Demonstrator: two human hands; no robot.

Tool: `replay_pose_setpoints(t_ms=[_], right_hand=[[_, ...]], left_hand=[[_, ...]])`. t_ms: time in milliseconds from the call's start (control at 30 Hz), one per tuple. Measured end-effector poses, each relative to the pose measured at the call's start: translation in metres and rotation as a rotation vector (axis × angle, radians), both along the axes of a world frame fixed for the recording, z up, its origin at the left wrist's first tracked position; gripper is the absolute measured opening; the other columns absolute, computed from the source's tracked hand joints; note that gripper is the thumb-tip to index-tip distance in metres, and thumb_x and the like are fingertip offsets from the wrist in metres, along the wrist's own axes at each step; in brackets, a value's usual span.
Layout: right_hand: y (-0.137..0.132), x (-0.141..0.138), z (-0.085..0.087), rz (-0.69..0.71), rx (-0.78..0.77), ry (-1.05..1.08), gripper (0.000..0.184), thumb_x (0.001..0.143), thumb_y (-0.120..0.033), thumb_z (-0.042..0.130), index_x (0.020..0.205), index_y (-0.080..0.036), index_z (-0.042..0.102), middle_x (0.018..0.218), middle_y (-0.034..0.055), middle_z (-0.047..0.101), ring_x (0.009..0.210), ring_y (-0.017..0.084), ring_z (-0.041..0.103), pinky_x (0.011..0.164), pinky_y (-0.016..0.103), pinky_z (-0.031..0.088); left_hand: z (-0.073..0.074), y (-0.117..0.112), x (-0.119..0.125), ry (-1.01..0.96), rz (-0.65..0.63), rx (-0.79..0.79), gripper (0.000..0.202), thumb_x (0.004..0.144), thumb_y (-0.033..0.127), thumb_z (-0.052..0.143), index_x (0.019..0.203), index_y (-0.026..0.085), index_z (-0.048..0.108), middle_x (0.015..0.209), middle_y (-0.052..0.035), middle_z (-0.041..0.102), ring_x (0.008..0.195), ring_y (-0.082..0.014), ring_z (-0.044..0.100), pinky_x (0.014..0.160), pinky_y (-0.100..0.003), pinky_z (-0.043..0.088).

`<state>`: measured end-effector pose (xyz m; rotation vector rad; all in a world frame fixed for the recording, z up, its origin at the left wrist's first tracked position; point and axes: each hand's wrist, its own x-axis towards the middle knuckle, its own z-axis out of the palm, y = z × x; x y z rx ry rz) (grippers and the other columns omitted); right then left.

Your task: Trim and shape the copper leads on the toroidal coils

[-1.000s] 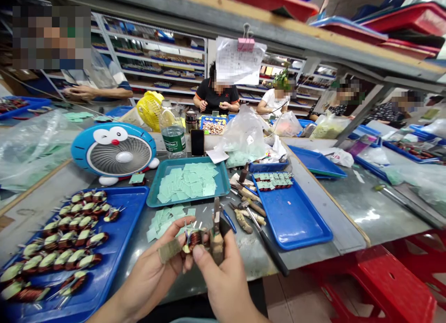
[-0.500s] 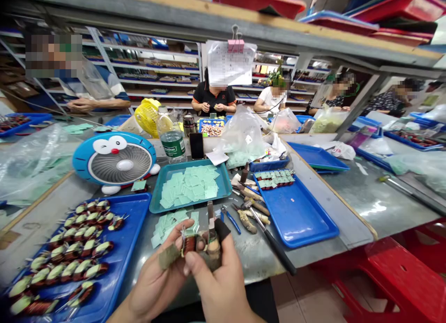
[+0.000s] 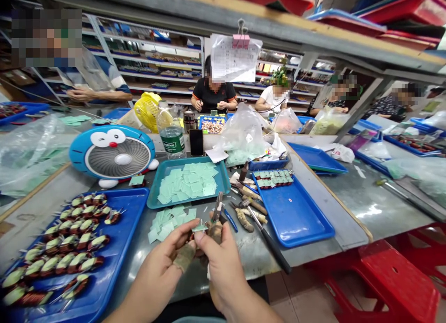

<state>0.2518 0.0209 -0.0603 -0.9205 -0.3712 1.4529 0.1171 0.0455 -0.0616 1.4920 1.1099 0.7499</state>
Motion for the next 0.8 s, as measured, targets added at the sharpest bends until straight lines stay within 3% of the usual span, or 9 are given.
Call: replay_pose_setpoints(t_ms=[133,367,667,800], right_hand=[[-0.0002,-0.001,-0.0003,0.001,-0.002,-0.003,0.049,0.077,-0.03,0.084,0.115,-0.023,0.054,0.09,-0.0017,0.069,0.078,0.014,0.063,0.075,0.025,0.049],[0.0012,-0.0037,-0.0005,-0.026,-0.005,-0.089,0.045,0.08,-0.029,0.079,0.116,-0.023,0.052,0.086,-0.0034,0.066,0.075,0.013,0.059,0.071,0.025,0.048],[0.0028,-0.0035,-0.0029,0.003,0.032,-0.081,0.048,0.081,-0.033,0.081,0.119,-0.024,0.052,0.088,-0.003,0.065,0.079,0.014,0.06,0.074,0.025,0.047],[0.0007,-0.0032,-0.0051,-0.017,0.029,-0.081,0.049,0.082,-0.03,0.079,0.122,-0.024,0.051,0.092,-0.0016,0.067,0.082,0.015,0.061,0.076,0.027,0.048]], left_hand=[[0.0015,-0.0002,-0.0007,0.064,-0.049,0.016,0.051,0.097,0.04,0.054,0.145,0.026,0.049,0.138,-0.0102,0.064,0.123,-0.0237,0.065,0.105,-0.034,0.055],[-0.0006,0.0011,0.0043,-0.112,0.01,-0.075,0.055,0.096,0.044,0.056,0.146,0.021,0.046,0.143,-0.0136,0.06,0.125,-0.0241,0.065,0.1,-0.031,0.058],[0.0067,0.004,-0.0018,0.061,-0.03,0.051,0.05,0.092,0.029,0.06,0.141,0.024,0.053,0.135,-0.0103,0.067,0.12,-0.0248,0.068,0.101,-0.031,0.057],[0.0004,0.0011,0.001,-0.032,-0.042,-0.023,0.053,0.094,0.033,0.059,0.144,0.023,0.047,0.139,-0.0114,0.063,0.123,-0.024,0.066,0.102,-0.031,0.058]])
